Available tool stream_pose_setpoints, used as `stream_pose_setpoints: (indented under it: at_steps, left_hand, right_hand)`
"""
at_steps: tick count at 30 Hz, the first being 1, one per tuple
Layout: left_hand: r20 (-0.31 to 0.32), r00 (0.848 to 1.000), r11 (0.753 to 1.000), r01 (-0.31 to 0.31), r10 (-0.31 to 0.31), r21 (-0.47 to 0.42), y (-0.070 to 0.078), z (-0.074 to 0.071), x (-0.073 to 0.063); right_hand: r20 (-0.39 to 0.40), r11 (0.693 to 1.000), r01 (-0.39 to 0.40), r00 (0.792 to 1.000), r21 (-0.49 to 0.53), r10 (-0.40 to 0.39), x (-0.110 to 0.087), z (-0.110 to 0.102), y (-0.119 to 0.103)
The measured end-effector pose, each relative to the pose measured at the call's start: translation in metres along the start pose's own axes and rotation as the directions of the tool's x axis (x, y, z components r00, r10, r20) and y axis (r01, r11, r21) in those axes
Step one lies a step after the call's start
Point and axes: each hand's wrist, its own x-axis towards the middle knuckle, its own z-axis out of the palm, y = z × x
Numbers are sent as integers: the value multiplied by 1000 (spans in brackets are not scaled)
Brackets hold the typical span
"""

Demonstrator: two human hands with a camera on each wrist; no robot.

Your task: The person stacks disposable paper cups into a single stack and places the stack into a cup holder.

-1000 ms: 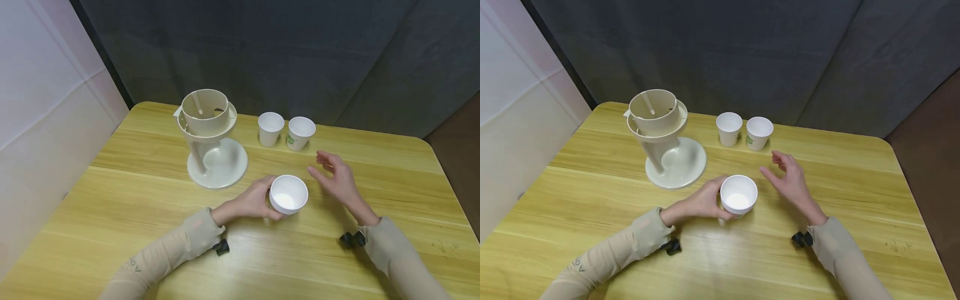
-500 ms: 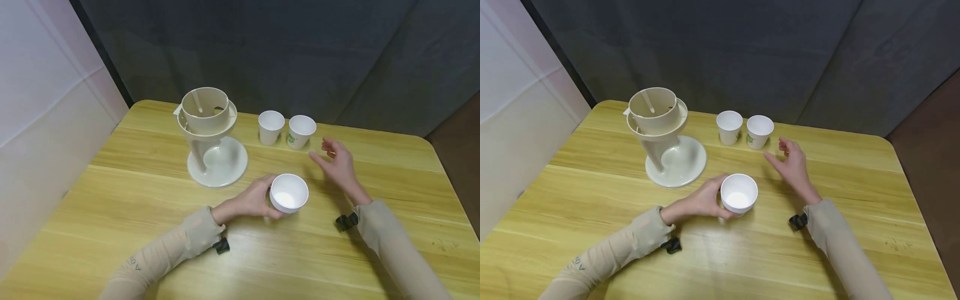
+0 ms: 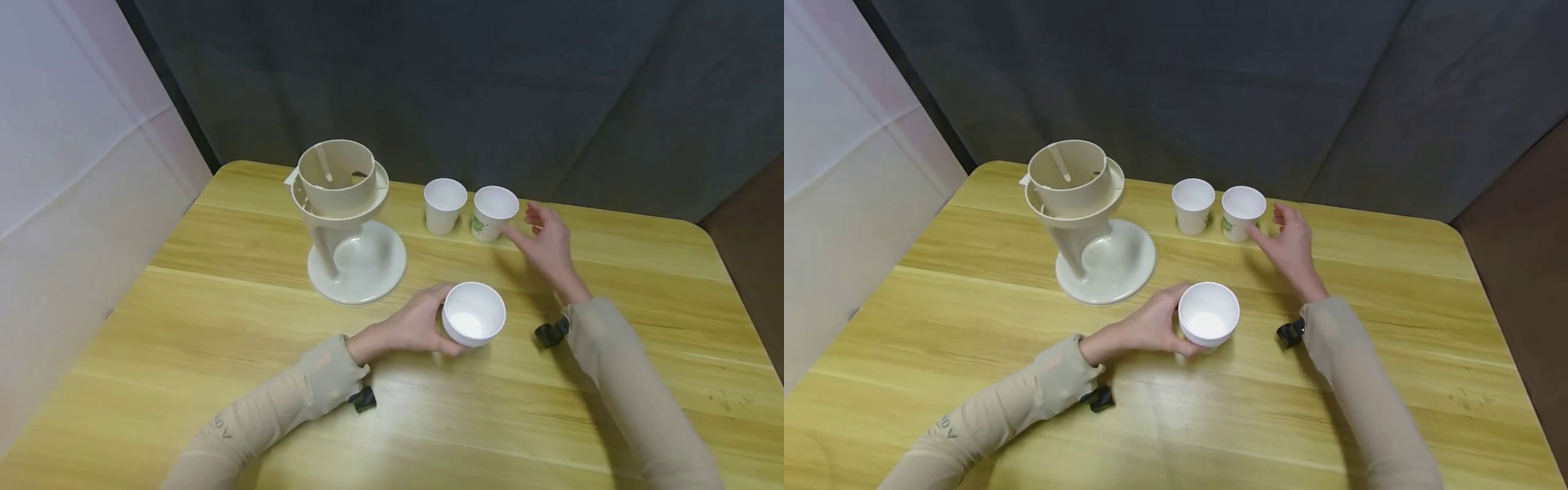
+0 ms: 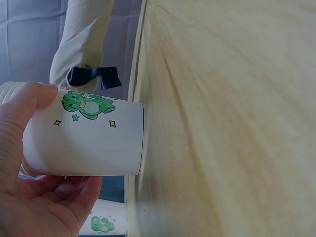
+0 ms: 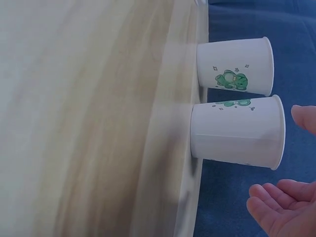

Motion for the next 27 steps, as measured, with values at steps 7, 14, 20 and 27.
stream_pose_setpoints:
  at_steps: [7,14,20,27]
  left_hand:
    - [-1,1000,1000,7,-7,-10,2,0,0]
    - [2,1000,1000,9,-9,-16,2,0,-1]
    - [7,1000,1000,3,-3,-7,0,1,-1]
    - [12,1000,1000,10,-10,-11,0,0,-1]
  right_hand:
    - [24,999,-16,1000,-51,18,12,5,0]
    - [63,994,-24,998,-103,30,22,8,-2]
    - [93,991,-42,994,-126,54,25,10,-6]
    - [126,987,-60,989,-148,79,32,13,-11]
